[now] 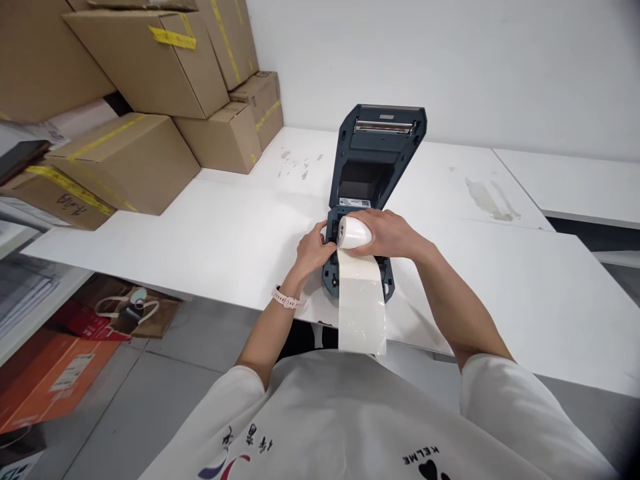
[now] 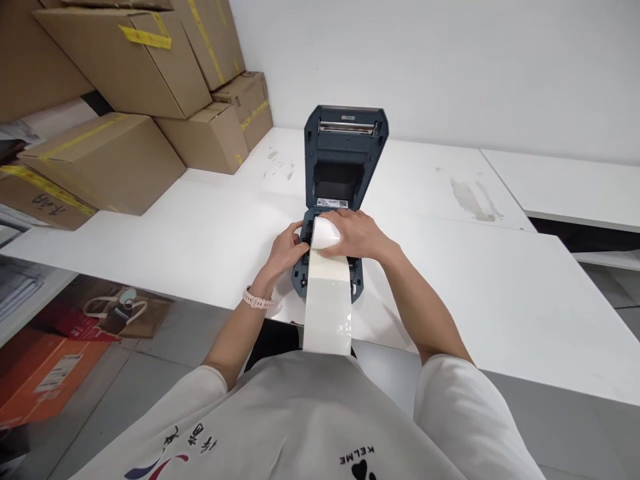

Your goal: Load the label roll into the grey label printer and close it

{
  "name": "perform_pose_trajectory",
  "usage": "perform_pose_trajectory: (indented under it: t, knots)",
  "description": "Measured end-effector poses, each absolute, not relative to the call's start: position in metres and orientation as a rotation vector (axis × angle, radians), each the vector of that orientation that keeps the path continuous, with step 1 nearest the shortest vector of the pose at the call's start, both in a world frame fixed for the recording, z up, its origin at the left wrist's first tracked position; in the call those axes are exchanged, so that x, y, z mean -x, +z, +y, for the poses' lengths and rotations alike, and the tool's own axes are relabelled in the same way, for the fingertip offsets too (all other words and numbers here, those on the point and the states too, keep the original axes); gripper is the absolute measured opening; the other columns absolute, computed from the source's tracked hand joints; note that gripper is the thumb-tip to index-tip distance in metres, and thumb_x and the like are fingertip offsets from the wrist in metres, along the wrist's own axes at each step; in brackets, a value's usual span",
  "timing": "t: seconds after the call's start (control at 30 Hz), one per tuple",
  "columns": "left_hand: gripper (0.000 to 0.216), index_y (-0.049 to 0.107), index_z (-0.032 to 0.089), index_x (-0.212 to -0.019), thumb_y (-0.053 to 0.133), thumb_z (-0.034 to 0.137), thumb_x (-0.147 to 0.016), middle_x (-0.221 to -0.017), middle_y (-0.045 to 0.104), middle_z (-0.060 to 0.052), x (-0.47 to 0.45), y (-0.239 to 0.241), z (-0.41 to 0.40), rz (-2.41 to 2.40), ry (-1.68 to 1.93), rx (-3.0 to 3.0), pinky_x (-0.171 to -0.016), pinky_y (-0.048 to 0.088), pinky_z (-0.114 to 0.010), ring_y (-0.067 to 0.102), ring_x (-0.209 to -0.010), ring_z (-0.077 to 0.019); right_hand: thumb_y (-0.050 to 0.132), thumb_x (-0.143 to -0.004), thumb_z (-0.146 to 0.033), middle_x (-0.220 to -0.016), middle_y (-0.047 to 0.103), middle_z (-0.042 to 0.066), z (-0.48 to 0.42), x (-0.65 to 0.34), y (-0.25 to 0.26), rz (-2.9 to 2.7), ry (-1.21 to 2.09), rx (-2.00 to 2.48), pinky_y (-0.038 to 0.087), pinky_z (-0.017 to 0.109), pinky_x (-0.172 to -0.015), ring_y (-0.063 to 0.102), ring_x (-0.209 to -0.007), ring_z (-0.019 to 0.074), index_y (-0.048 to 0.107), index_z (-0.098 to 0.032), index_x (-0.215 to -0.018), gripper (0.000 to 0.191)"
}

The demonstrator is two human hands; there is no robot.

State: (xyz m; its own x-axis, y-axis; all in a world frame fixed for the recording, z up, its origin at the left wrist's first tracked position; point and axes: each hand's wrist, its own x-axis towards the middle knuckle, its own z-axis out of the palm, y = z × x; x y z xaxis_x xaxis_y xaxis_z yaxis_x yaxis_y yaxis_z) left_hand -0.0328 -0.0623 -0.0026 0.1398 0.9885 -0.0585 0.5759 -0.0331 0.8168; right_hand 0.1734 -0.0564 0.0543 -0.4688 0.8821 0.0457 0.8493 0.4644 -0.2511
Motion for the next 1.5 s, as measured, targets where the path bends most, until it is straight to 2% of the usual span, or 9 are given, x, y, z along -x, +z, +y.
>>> perform_pose_trajectory:
  t: [0.23, 0.47, 0.57, 0.7, 0.87, 1.0, 1.13, 1.27, 1.5]
  knots:
    - [0.070, 0.055, 0.016, -0.145, 0.055, 0.020, -0.075, -0.069, 0.056, 0.002, 0.033, -0.004, -0.062, 1.498, 0.752, -1.688, -0.062, 0.034, -0.031, 0.054, -0.066, -0.0182, 0.057, -0.096, -0.056, -0.138, 0.067, 0.026, -0.050, -0.170, 0.019, -2.654, 0.139, 1.484, 0.040, 0.062, -0.112, 0.061, -0.131, 0.0424, 0.051, -0.009, -0.150, 0.071]
    - [0.072, 0.052, 0.017, -0.147, 0.055, 0.020, -0.075, -0.065, 0.050, 0.004, 0.035, -0.007, -0.063, 1.462, 0.754, -1.644, -0.062, 0.035, -0.031, 0.052, -0.064, -0.0179, 0.044, -0.102, -0.061, -0.112, 0.076, 0.006, -0.049, -0.184, 0.037, -1.769, 0.132, 1.191, 0.053, 0.056, -0.104, 0.069, -0.112, 0.0315, 0.072, -0.031, -0.110, 0.041]
    - [0.073, 0.050, 0.018, -0.148, 0.055, 0.020, -0.076, -0.065, 0.049, 0.005, 0.035, -0.008, -0.063, 1.446, 0.759, -1.638, -0.062, 0.035, -0.031, 0.051, -0.064, -0.0177, 0.044, -0.100, -0.068, -0.143, 0.061, 0.006, -0.018, -0.196, 0.066, -1.327, -0.036, 1.096, 0.042, 0.055, -0.120, 0.053, -0.136, 0.0313, 0.060, -0.035, -0.132, 0.049]
    - [0.071, 0.052, 0.020, -0.148, 0.056, 0.019, -0.077, -0.065, 0.047, 0.005, 0.034, -0.013, -0.061, 1.465, 0.788, -1.614, -0.062, 0.035, -0.030, 0.051, -0.064, -0.0169, 0.018, -0.098, -0.081, -0.174, 0.024, -0.005, 0.033, -0.204, 0.097, -1.416, 0.500, 1.110, 0.024, 0.040, -0.134, 0.023, -0.160, 0.0183, 0.023, -0.030, -0.160, 0.081]
    - [0.071, 0.044, 0.021, -0.157, 0.063, 0.040, -0.092, -0.077, 0.057, 0.001, 0.047, -0.019, -0.069, 1.294, 0.814, -1.523, -0.065, 0.042, -0.028, 0.056, -0.071, -0.0162, 0.002, -0.088, -0.090, -0.163, 0.045, -0.002, 0.017, -0.197, 0.094, -1.419, 0.586, 1.088, 0.039, 0.044, -0.128, 0.042, -0.152, 0.0248, 0.042, -0.030, -0.152, 0.096]
    - [0.073, 0.034, 0.023, -0.162, 0.042, 0.063, -0.101, -0.127, 0.067, -0.014, 0.066, -0.012, -0.091, 1.241, 0.933, -1.356, -0.082, 0.056, -0.033, 0.067, -0.109, -0.0234, -0.001, -0.093, -0.082, -0.143, 0.062, 0.003, -0.066, -0.191, 0.065, -1.506, 0.408, 1.111, 0.040, 0.061, -0.123, 0.046, -0.149, 0.0324, 0.053, -0.037, -0.142, 0.085]
    - [0.067, 0.027, 0.035, -0.163, 0.035, 0.064, -0.103, -0.167, 0.040, -0.008, 0.064, -0.001, -0.115, 1.239, 1.085, -1.394, -0.117, 0.044, -0.040, 0.037, -0.155, -0.0243, 0.057, -0.092, -0.069, -0.162, 0.045, -0.002, -0.141, -0.181, 0.018, -1.620, 0.491, 1.226, 0.032, 0.064, -0.127, 0.027, -0.160, 0.0334, 0.056, -0.042, -0.139, 0.054]
    - [0.082, 0.023, 0.036, -0.164, 0.058, 0.062, -0.095, -0.176, 0.021, -0.004, 0.046, -0.007, -0.129, 1.116, 0.945, -1.315, -0.127, 0.035, -0.046, 0.022, -0.162, -0.0302, 0.076, -0.080, -0.060, -0.173, 0.026, 0.002, -0.171, -0.166, -0.020, -1.177, 1.007, 1.263, 0.039, 0.057, -0.125, 0.033, -0.158, 0.0318, 0.027, -0.042, -0.160, 0.095]
    - [0.077, 0.046, 0.023, -0.152, 0.074, 0.051, -0.085, -0.161, 0.049, -0.012, 0.031, -0.019, -0.129, 0.932, 1.066, -1.164, -0.122, 0.041, -0.050, 0.043, -0.151, -0.0366, 0.086, -0.071, -0.052, -0.169, 0.035, 0.004, -0.173, -0.152, -0.024, -0.834, 1.239, 1.201, 0.042, 0.051, -0.124, 0.041, -0.153, 0.0306, 0.014, -0.037, -0.166, 0.120]
